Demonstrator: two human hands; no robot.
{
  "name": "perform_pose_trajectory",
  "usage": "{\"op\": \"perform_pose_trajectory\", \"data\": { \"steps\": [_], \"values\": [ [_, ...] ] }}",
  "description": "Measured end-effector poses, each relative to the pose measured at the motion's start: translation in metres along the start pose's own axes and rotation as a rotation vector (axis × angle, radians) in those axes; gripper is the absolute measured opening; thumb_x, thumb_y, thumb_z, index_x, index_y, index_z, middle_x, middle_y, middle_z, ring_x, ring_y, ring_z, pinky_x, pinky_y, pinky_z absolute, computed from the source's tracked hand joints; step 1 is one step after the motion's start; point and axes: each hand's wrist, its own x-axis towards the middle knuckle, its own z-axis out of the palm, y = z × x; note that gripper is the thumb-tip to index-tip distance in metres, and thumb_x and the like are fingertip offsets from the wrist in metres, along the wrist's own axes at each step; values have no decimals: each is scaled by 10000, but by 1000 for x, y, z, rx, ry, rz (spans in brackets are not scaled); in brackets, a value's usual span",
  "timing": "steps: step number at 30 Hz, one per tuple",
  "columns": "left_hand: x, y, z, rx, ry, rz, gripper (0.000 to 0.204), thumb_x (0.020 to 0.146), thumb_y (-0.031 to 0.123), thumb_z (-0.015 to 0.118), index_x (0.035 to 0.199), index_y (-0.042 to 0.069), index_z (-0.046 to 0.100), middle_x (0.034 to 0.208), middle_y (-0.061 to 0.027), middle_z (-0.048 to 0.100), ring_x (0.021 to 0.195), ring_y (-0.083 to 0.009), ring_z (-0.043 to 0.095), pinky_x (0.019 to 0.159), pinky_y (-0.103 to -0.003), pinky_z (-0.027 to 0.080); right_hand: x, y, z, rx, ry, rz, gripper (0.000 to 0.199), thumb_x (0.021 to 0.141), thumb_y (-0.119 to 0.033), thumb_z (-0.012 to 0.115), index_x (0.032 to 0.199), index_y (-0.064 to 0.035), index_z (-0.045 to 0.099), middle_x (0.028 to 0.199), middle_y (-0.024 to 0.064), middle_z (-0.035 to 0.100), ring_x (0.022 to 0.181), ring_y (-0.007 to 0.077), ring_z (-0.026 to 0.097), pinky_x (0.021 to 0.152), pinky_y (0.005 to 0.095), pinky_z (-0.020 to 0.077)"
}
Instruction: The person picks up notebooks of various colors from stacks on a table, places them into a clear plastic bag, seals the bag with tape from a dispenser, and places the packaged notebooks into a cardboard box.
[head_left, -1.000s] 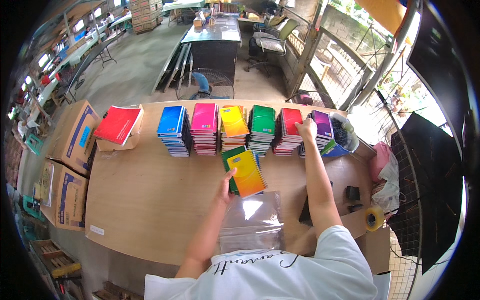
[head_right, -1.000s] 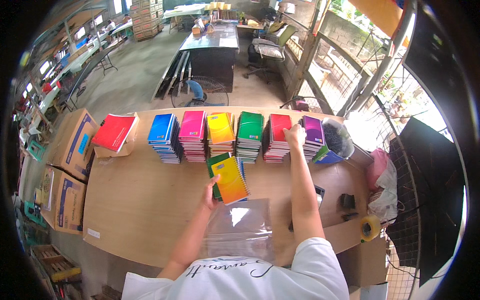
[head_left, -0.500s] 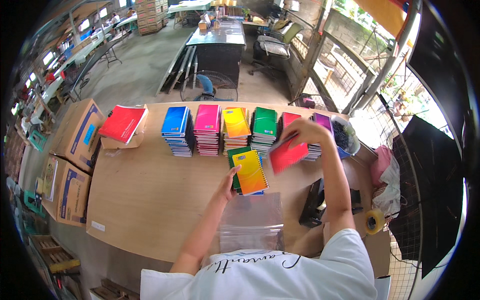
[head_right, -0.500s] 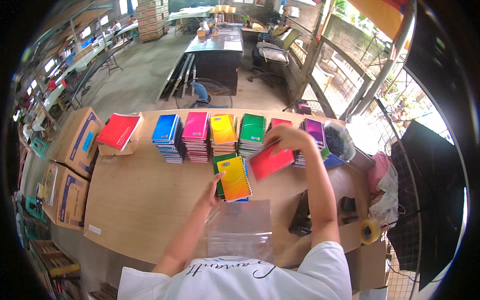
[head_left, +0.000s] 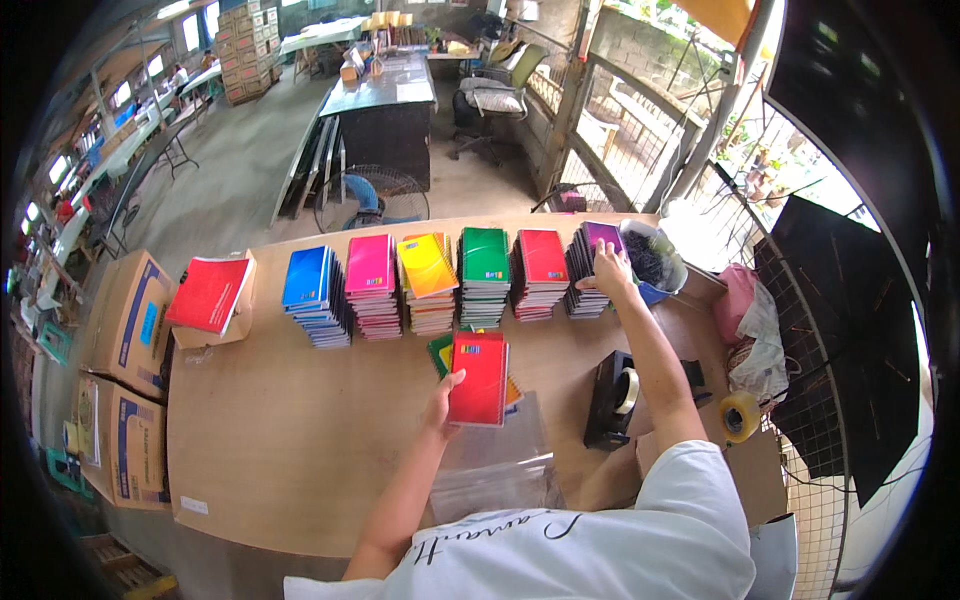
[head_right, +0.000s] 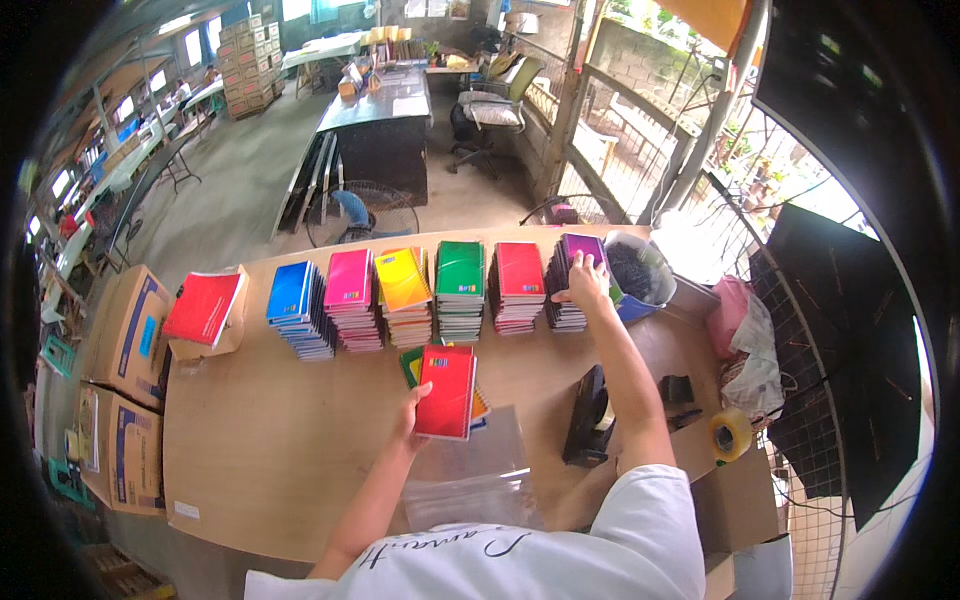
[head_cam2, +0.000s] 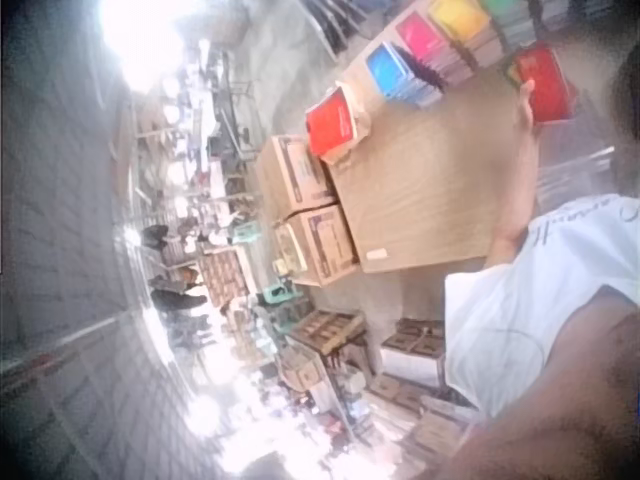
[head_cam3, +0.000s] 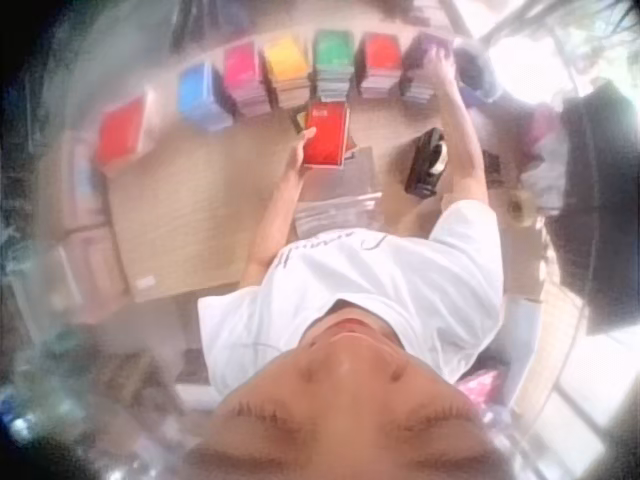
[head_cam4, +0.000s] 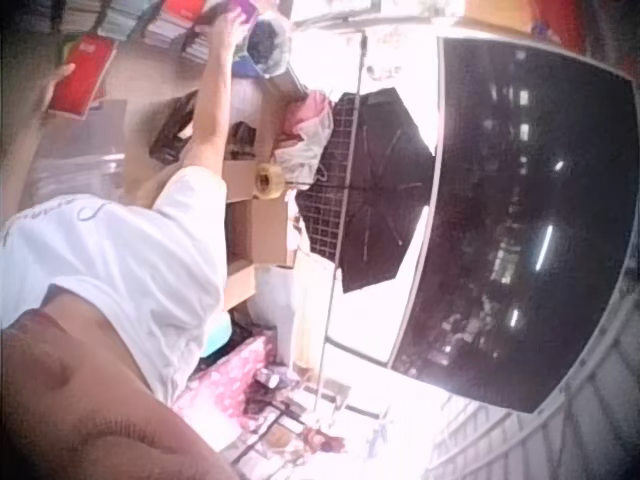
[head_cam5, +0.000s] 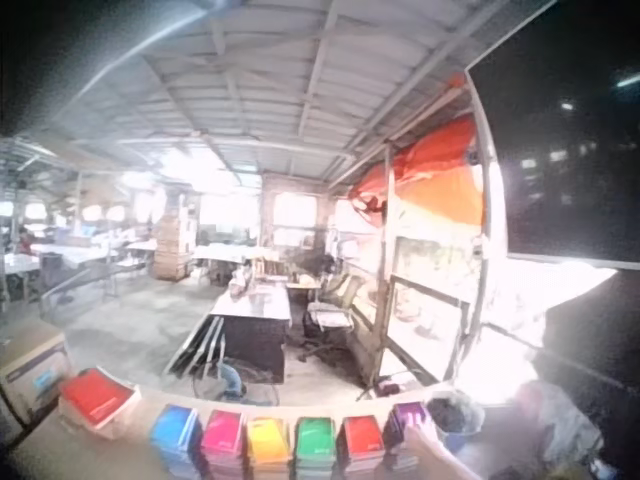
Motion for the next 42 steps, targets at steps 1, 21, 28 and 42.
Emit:
{"op": "perform_pose_trajectory", "data": {
  "steps": [1, 21, 28, 42],
  "values": [
    [6, -1, -3, 11, 29, 21, 504, 884, 294, 590, 1276, 4, 463, 1185, -133, 598, 1044, -246, 615, 911, -401, 507, 2, -2, 6, -12, -153, -47, 884, 651, -474, 805, 1257, 59, 443, 1190, 257, 563, 1133, 431, 543, 923, 469, 485],
    [-35, -68, -35, -327, -90, 104, 497, 880, 215, 641, 1308, 65, 437, 1203, -87, 562, 1074, -199, 580, 900, -396, 510, -279, -177, -131, 515, -71, -510, 508, 690, -134, 720, 1191, -101, 639, 1291, 168, 556, 1074, 333, 550, 936, 437, 453],
    [-88, -34, -10, 384, -5, 389, 631, 666, 94, 786, 1240, 103, 525, 1244, -86, 572, 1219, -276, 499, 1017, -442, 417, -264, -105, -122, 2150, -790, 555, 792, 804, -421, 720, 1426, -89, 360, 1369, 199, 460, 1178, 367, 510, 971, 471, 430],
    [-159, -57, -53, 2233, -52, 293, 871, 716, 447, 726, 1449, 245, 300, 1495, -22, 298, 1382, -286, 257, 1068, -685, 163, -342, -90, -47, 2206, -611, 505, 817, 560, 2, 780, 1312, -30, 464, 1184, 106, 602, 1059, 229, 598, 948, 371, 475]
  ]
}}
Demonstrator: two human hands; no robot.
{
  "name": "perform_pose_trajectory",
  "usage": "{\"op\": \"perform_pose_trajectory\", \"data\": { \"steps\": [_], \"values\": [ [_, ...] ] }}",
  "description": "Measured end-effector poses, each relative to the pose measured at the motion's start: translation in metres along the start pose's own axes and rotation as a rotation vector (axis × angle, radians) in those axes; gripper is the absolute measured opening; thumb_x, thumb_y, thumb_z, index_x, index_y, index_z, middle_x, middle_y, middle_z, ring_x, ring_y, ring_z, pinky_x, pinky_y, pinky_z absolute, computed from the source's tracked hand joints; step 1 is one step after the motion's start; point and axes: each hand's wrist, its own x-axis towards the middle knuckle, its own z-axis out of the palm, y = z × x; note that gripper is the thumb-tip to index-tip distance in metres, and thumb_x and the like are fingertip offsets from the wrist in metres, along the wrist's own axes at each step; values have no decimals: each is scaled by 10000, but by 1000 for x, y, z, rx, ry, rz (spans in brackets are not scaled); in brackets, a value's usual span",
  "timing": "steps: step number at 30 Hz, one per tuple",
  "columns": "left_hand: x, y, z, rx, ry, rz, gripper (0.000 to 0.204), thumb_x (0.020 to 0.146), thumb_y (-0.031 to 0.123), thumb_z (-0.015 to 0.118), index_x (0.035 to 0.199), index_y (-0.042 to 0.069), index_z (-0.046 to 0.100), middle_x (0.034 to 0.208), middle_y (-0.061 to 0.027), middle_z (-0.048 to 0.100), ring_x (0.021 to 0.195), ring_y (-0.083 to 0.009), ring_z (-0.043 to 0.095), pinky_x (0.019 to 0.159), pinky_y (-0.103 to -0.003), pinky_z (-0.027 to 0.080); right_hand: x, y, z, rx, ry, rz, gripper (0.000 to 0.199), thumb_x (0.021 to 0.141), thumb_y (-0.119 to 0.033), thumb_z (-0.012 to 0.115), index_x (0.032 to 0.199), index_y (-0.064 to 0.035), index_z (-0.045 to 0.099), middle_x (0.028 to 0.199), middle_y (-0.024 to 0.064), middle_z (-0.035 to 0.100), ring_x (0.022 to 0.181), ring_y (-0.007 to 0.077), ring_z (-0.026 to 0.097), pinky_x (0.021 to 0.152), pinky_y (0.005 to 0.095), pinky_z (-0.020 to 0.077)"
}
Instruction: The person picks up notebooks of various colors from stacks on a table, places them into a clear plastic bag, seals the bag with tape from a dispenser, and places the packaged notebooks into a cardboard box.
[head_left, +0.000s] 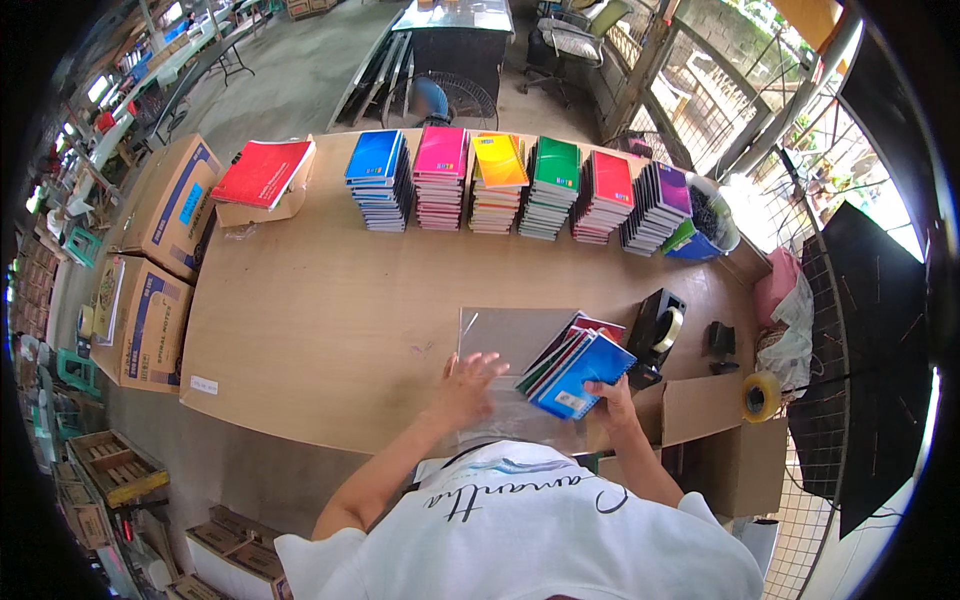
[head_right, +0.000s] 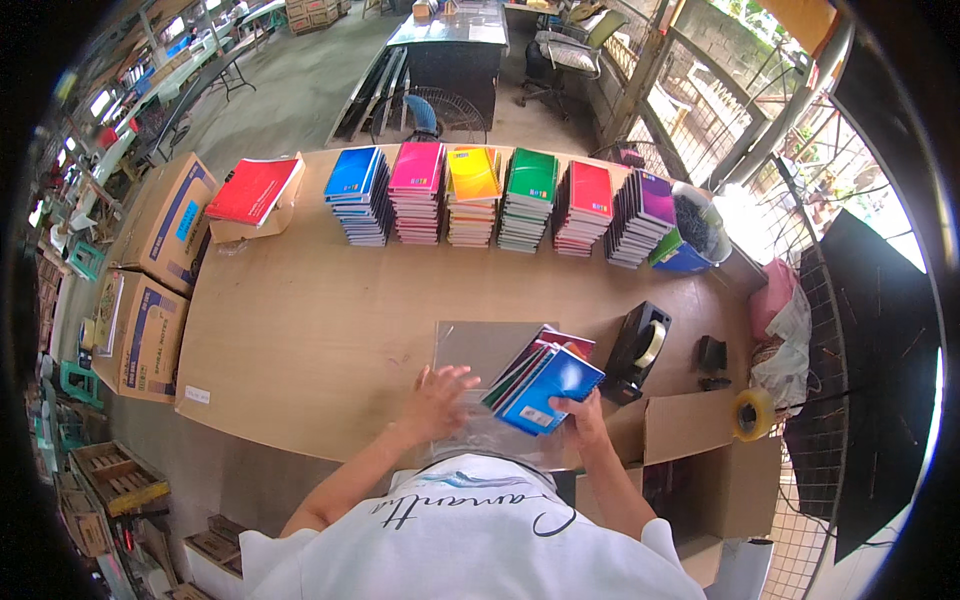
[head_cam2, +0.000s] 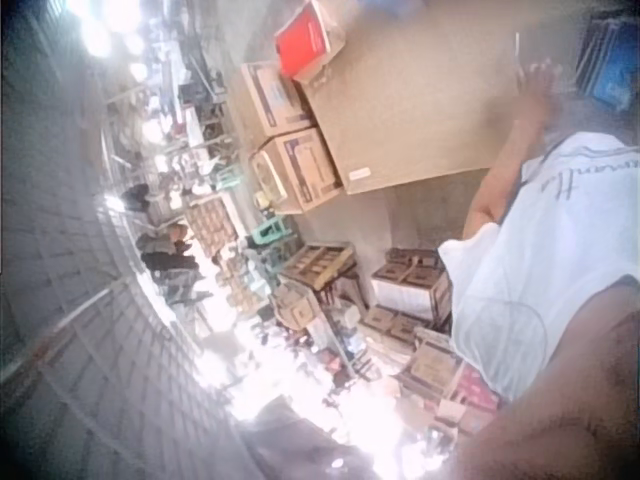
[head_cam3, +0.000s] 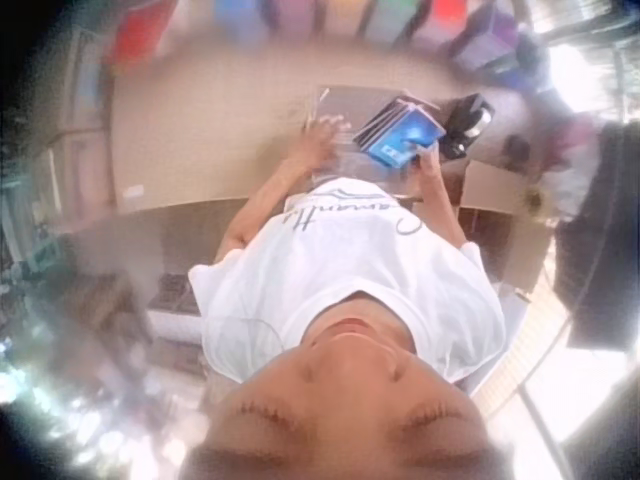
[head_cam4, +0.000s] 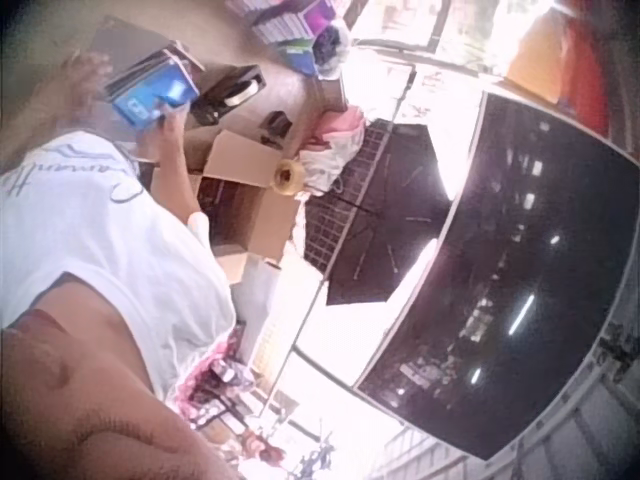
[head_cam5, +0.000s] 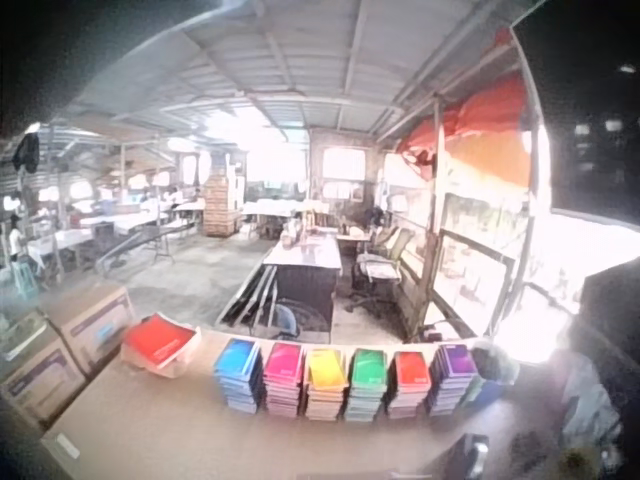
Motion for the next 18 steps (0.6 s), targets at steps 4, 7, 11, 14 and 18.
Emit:
{"op": "perform_pose_trajectory", "data": {
  "steps": [4, 7, 11, 14, 18],
  "values": [
    [-16, 1, 13, 1, -74, -176, 971, 640, 473, 780, 1451, 235, 301, 1493, -41, 299, 1393, -268, 245, 1073, -686, 144, 8, 19, -6, -218, 45, -225, 826, 496, 73, 770, 1278, -26, 523, 1159, 89, 622, 1053, 184, 588, 948, 324, 452],
    [-10, -6, 8, -22, -21, -169, 1063, 585, 490, 810, 1464, 220, 277, 1507, -48, 279, 1403, -273, 229, 1069, -696, 136, 10, 18, 9, -424, -44, -336, 767, 527, 42, 809, 1239, -16, 529, 1133, 87, 637, 1040, 168, 592, 955, 321, 446],
    [0, -14, -2, -14, -2, -154, 1165, 550, 487, 840, 1484, 179, 217, 1503, -80, 279, 1406, -307, 221, 1081, -672, 152, 3, 23, 23, -551, -146, -442, 713, 574, -84, 874, 1188, -13, 519, 1143, 97, 629, 1046, 173, 594, 967, 326, 438],
    [6, -12, -7, -482, 201, -30, 1244, 523, 466, 877, 1492, 145, 164, 1479, -127, 302, 1393, -318, 245, 1119, -560, 195, 9, 46, 6, -570, -228, -418, 850, 562, -97, 883, 1288, -29, 448, 1233, 112, 557, 1152, 205, 532, 1026, 360, 386],
    [29, 7, 29, -1238, 289, 91, 1293, 511, 438, 907, 1487, 96, 131, 1429, -149, 344, 1334, -279, 343, 1118, -388, 274, 30, 80, 3, -488, -259, -363, 1189, 533, -156, 902, 1476, -74, 182, 1382, 131, 384, 1280, 244, 396, 1077, 394, 311]
  ]
}}
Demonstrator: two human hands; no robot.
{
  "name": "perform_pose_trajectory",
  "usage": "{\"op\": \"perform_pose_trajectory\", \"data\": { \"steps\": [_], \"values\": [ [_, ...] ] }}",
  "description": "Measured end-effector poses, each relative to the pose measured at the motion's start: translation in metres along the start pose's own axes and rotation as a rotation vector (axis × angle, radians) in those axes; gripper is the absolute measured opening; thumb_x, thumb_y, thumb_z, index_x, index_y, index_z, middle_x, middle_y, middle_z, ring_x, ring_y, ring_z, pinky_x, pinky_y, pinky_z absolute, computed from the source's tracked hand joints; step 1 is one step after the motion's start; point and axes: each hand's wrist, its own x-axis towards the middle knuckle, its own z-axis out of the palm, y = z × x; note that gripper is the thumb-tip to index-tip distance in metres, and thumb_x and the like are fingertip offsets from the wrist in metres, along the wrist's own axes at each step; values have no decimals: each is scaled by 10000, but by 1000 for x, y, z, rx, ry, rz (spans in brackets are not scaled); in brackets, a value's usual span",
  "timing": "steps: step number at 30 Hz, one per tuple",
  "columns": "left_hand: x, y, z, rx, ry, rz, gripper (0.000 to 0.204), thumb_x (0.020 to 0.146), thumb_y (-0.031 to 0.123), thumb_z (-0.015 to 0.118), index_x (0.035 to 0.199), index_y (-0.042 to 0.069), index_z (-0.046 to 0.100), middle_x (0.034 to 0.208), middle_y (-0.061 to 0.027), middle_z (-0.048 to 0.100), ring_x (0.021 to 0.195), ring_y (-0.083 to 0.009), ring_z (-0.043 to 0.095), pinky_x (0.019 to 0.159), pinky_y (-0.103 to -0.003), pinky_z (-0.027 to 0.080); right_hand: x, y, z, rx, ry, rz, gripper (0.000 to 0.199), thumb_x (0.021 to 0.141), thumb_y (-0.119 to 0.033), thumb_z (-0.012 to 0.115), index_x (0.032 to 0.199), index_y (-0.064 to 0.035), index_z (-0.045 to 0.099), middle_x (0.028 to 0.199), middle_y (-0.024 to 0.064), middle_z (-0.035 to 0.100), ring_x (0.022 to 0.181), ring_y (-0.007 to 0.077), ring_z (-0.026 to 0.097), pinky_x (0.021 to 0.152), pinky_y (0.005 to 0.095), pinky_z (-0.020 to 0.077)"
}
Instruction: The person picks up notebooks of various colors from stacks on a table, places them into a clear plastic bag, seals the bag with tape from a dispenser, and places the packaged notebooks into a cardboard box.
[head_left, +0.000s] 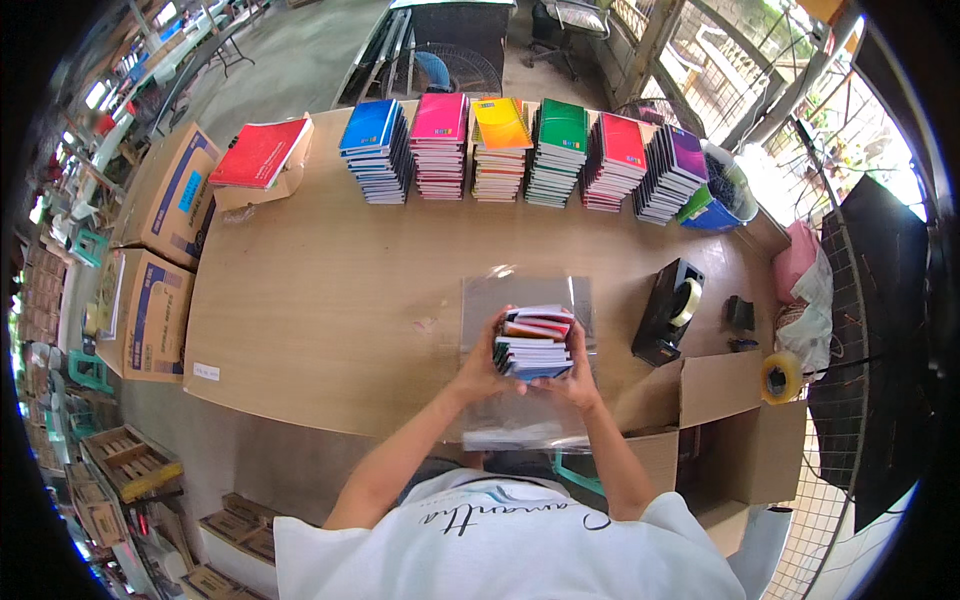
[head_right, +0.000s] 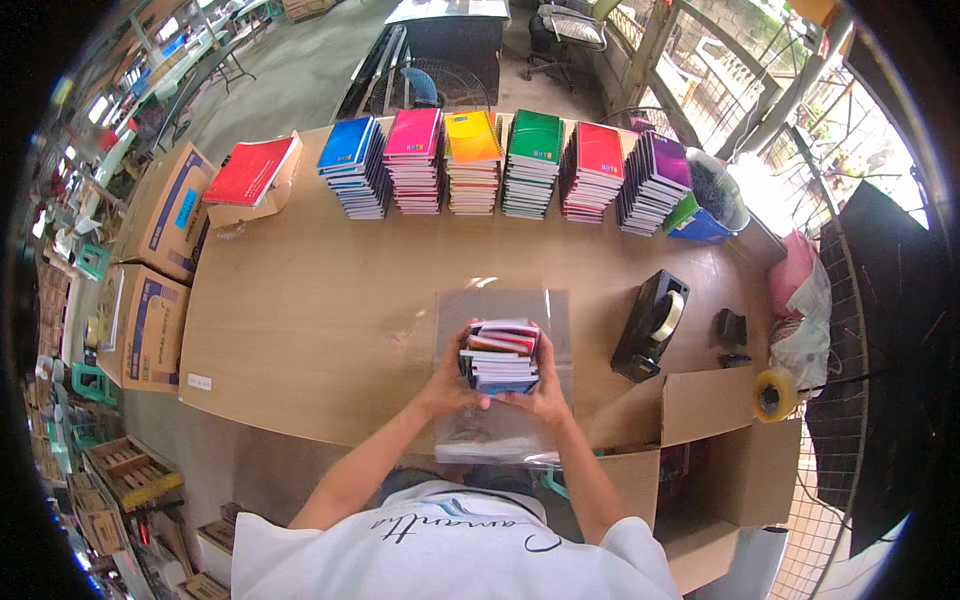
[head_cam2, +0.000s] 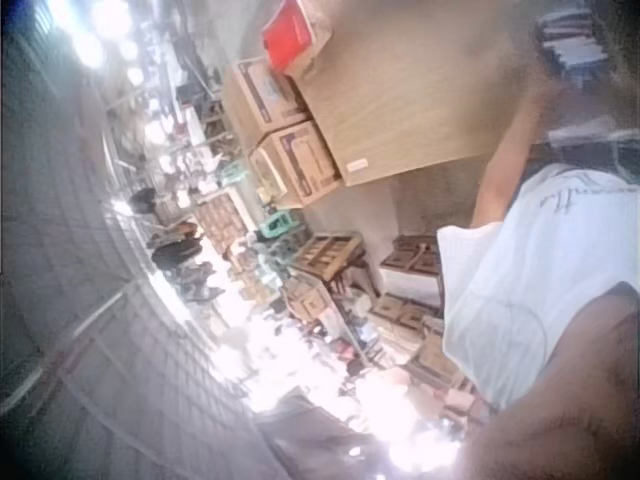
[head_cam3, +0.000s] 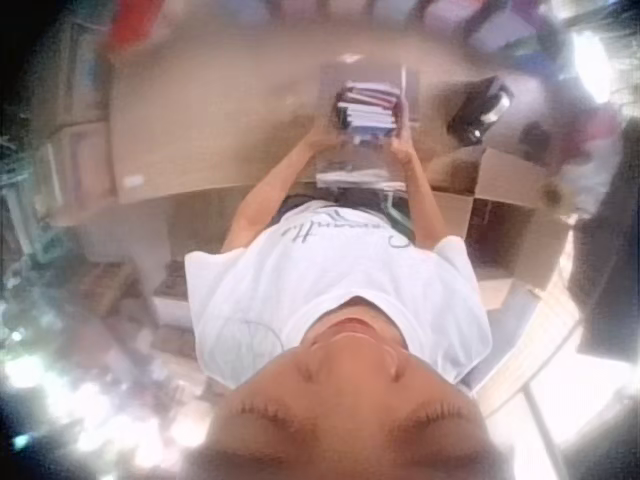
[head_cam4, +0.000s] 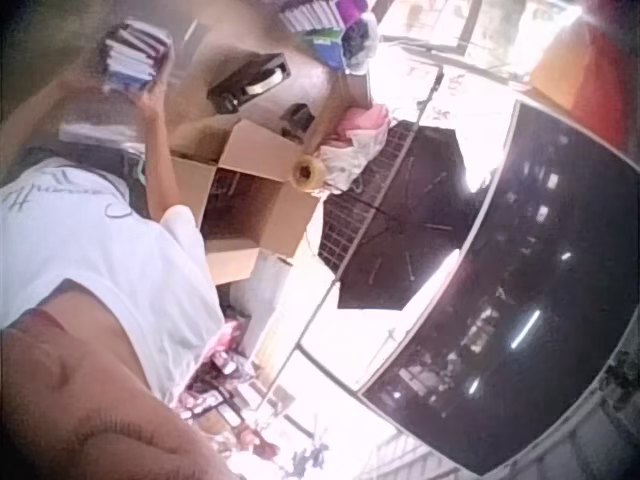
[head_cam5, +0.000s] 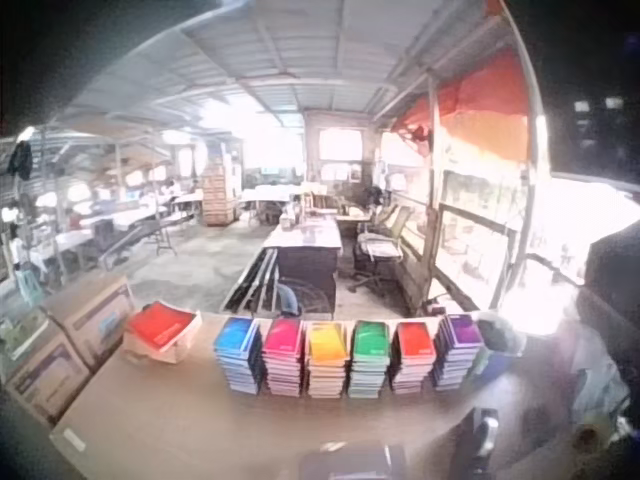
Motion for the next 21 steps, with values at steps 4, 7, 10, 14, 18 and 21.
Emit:
{"op": "perform_pose_trajectory", "data": {
  "steps": [4, 7, 10, 14, 18, 21],
  "values": [
    [4, -7, 20, -321, 173, -39, 1233, 534, 468, 897, 1455, 53, 189, 1351, -106, 406, 1256, -221, 416, 1065, -363, 344, -1, -1, 20, 21, 174, 1, 1264, 500, -409, 919, 1477, -65, 194, 1345, 135, 409, 1262, 254, 412, 1060, 382, 333],
    [-6, -19, 23, -225, 184, -117, 1198, 531, 468, 896, 1444, 60, 236, 1340, -114, 425, 1257, -220, 417, 1054, -364, 354, -4, 16, 30, 110, 247, -6, 1301, 467, -492, 910, 1474, -60, 209, 1330, 132, 421, 1246, 252, 427, 1045, 381, 351],
    [-15, -11, 26, 19, 176, 83, 1129, 552, 437, 903, 1417, 62, 283, 1314, -116, 459, 1238, -235, 449, 1039, -370, 366, -14, 21, 29, -43, 288, -124, 1326, 441, -562, 895, 1470, -54, 229, 1300, 113, 444, 1206, 245, 454, 1028, 380, 364],
    [-18, -26, 21, 28, 170, 66, 1028, 565, 312, 912, 1371, 67, 325, 1322, -129, 465, 1241, -259, 460, 1044, -389, 364, -27, 32, 36, 0, 307, -96, 1341, 383, -524, 921, 1455, -56, 263, 1247, 91, 467, 1166, 227, 480, 1020, 383, 373],
    [-18, -25, 23, 92, 164, 135, 957, 534, 229, 914, 1305, 75, 369, 1315, -142, 476, 1229, -267, 473, 1037, -406, 375, -28, 32, 47, 93, 330, -99, 1353, 382, -524, 927, 1456, -49, 255, 1211, 90, 487, 1156, 219, 493, 1025, 391, 383],
    [-13, -13, 19, 75, 183, 130, 941, 512, 252, 924, 1264, 79, 385, 1281, -140, 500, 1191, -269, 498, 1020, -411, 392, -29, 34, 45, 121, 323, -159, 1366, 404, -538, 917, 1473, -50, 220, 1290, 124, 460, 1210, 266, 475, 1059, 411, 360]
  ]
}}
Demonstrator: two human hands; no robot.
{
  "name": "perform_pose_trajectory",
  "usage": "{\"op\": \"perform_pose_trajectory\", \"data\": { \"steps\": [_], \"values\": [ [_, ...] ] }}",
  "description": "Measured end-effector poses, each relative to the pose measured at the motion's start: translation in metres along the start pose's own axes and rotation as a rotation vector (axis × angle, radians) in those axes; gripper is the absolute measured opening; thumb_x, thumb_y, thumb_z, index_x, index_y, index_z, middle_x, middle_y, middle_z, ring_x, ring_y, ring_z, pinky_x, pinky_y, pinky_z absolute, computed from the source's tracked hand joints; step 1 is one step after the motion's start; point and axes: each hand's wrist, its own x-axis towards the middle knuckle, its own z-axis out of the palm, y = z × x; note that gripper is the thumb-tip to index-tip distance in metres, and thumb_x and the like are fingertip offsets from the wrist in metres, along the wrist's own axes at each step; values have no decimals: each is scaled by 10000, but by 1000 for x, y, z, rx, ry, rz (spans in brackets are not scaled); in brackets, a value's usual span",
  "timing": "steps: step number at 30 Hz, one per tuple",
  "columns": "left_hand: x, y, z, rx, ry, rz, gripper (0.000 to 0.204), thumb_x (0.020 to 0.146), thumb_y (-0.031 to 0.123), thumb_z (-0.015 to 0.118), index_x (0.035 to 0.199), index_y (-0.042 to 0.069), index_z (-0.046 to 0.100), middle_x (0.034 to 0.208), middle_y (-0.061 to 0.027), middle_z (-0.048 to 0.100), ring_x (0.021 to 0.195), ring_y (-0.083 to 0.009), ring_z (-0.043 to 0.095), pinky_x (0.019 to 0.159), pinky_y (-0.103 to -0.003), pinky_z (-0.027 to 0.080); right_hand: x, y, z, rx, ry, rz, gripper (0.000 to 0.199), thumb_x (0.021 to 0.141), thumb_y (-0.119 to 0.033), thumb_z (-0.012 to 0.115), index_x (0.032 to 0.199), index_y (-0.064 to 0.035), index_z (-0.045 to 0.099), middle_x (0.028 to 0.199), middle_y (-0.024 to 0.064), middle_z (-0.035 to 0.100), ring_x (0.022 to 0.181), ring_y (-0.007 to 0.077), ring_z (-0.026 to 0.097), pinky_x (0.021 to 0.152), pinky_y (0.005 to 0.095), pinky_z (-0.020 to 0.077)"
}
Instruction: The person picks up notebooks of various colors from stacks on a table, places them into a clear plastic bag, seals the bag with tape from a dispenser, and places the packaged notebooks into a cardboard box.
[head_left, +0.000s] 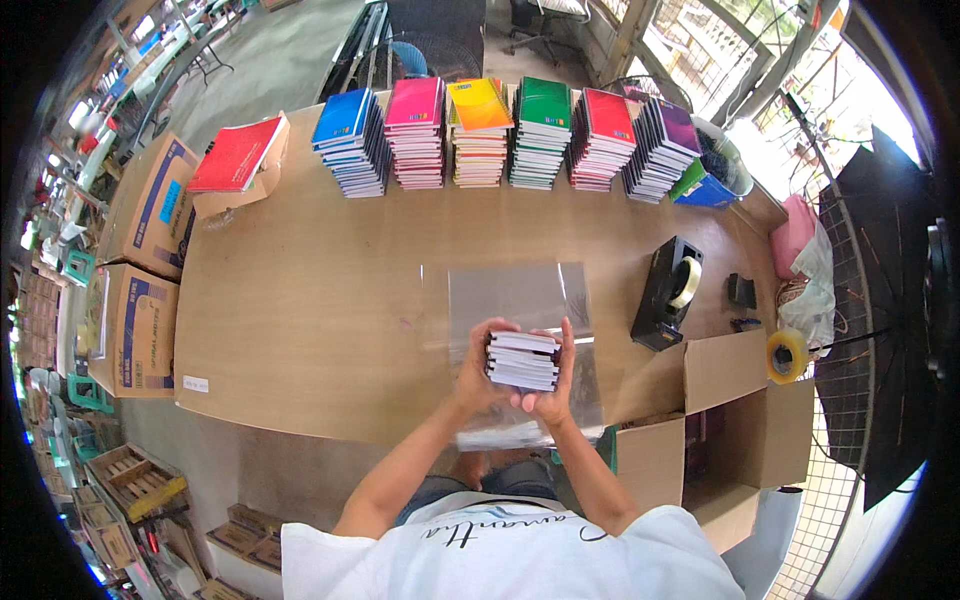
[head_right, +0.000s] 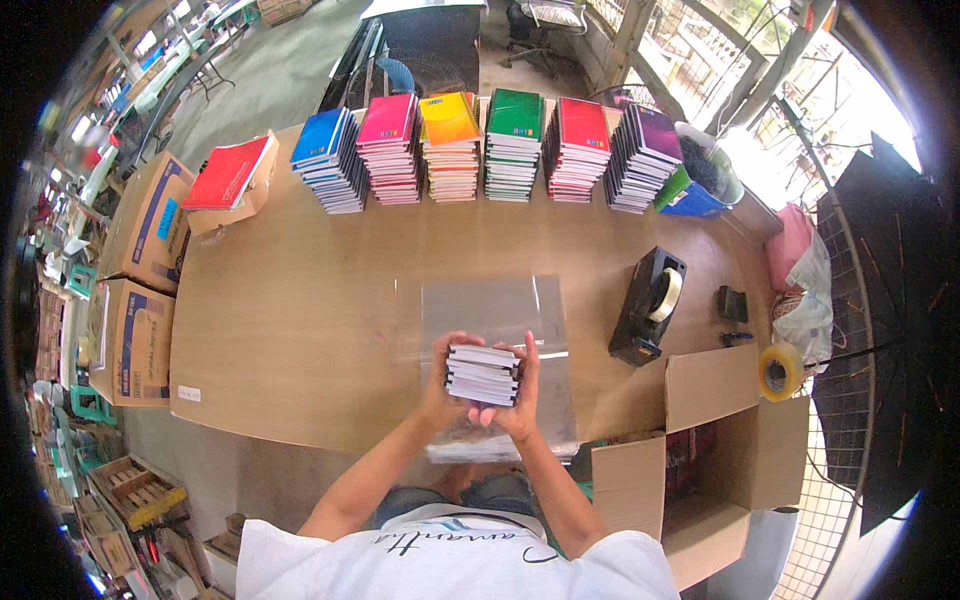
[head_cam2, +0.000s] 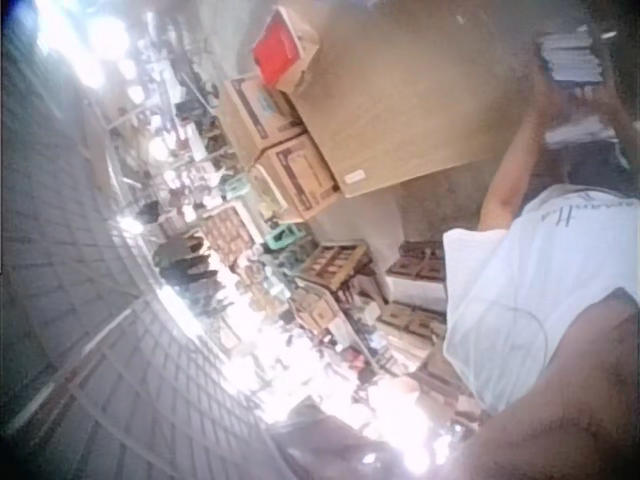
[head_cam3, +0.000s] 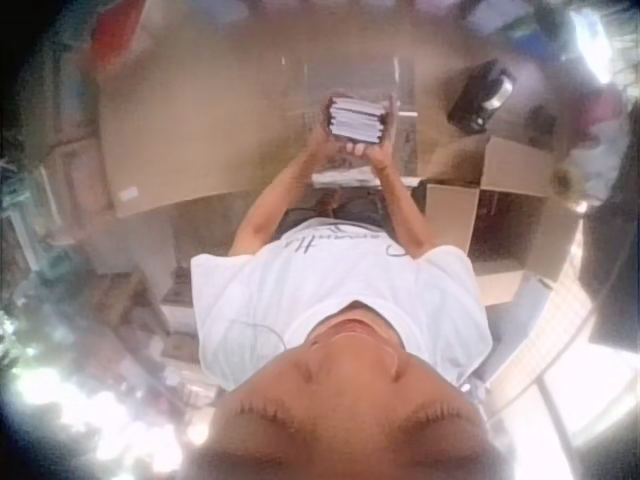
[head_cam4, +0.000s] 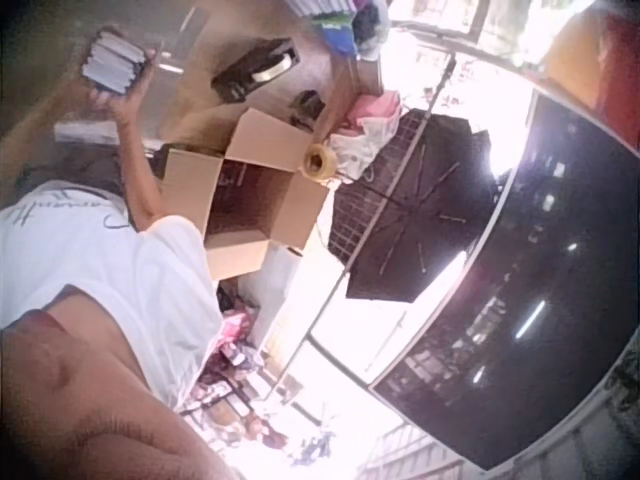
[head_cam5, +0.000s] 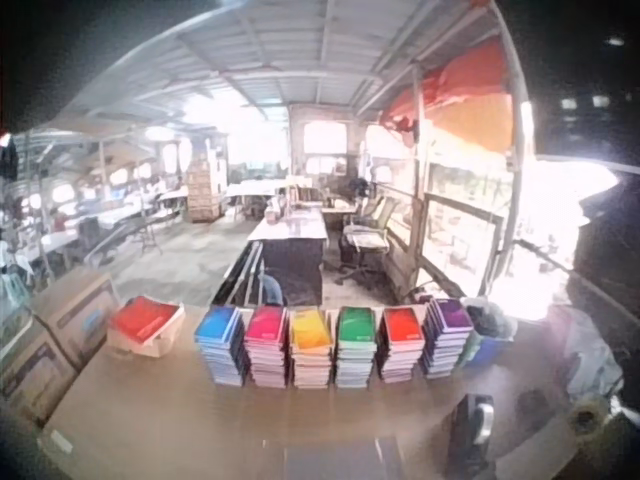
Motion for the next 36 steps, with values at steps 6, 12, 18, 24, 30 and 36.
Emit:
{"op": "perform_pose_trajectory", "data": {
  "steps": [6, 12, 18, 24, 30, 36],
  "values": [
    [-2, -19, -6, -11, -70, -40, 1011, 492, 387, 923, 1268, 65, 360, 1260, -162, 481, 1186, -290, 490, 1000, -402, 403, -8, 8, 1, 6, 15, 129, 1398, 409, -607, 883, 1482, -56, 178, 1329, 136, 433, 1215, 274, 472, 1049, 410, 373],
    [-9, 3, -6, 402, 62, 103, 939, 569, 343, 900, 1272, 45, 353, 1273, -156, 436, 1188, -290, 465, 1013, -408, 386, -9, 19, -9, -153, 95, 73, 1146, 494, -697, 810, 1327, -42, 373, 1212, 102, 506, 1120, 235, 520, 988, 386, 410],
    [-42, -9, 3, 228, 127, -131, 935, 600, 429, 862, 1281, 20, 370, 1266, -174, 421, 1195, -328, 450, 994, -418, 395, -4, 20, -15, -188, 37, -32, 1086, 492, -692, 815, 1269, -35, 435, 1195, 101, 517, 1092, 214, 530, 962, 378, 425],
    [-24, 10, 2, 519, 183, 66, 1010, 585, 467, 862, 1336, 11, 364, 1345, -147, 410, 1212, -271, 468, 1013, -381, 392, -2, 25, -22, -179, -20, 9, 1097, 474, -621, 857, 1294, -30, 431, 1225, 106, 515, 1109, 219, 529, 964, 374, 426],
    [-8, -15, -11, 98, 37, -22, 1103, 513, 486, 883, 1375, 49, 351, 1334, -133, 457, 1219, -259, 471, 1030, -380, 373, 9, -5, 13, 6, -27, 72, 1208, 481, -587, 873, 1409, -38, 329, 1300, 138, 471, 1200, 259, 481, 1009, 386, 392],
    [-2, -11, -7, -96, 97, -42, 1060, 467, 466, 898, 1316, 85, 392, 1308, -118, 482, 1207, -248, 483, 1017, -374, 387, 16, 9, 7, -108, -21, 38, 1177, 534, -631, 829, 1411, -30, 324, 1246, 116, 492, 1165, 237, 500, 1004, 376, 399]
  ]
}}
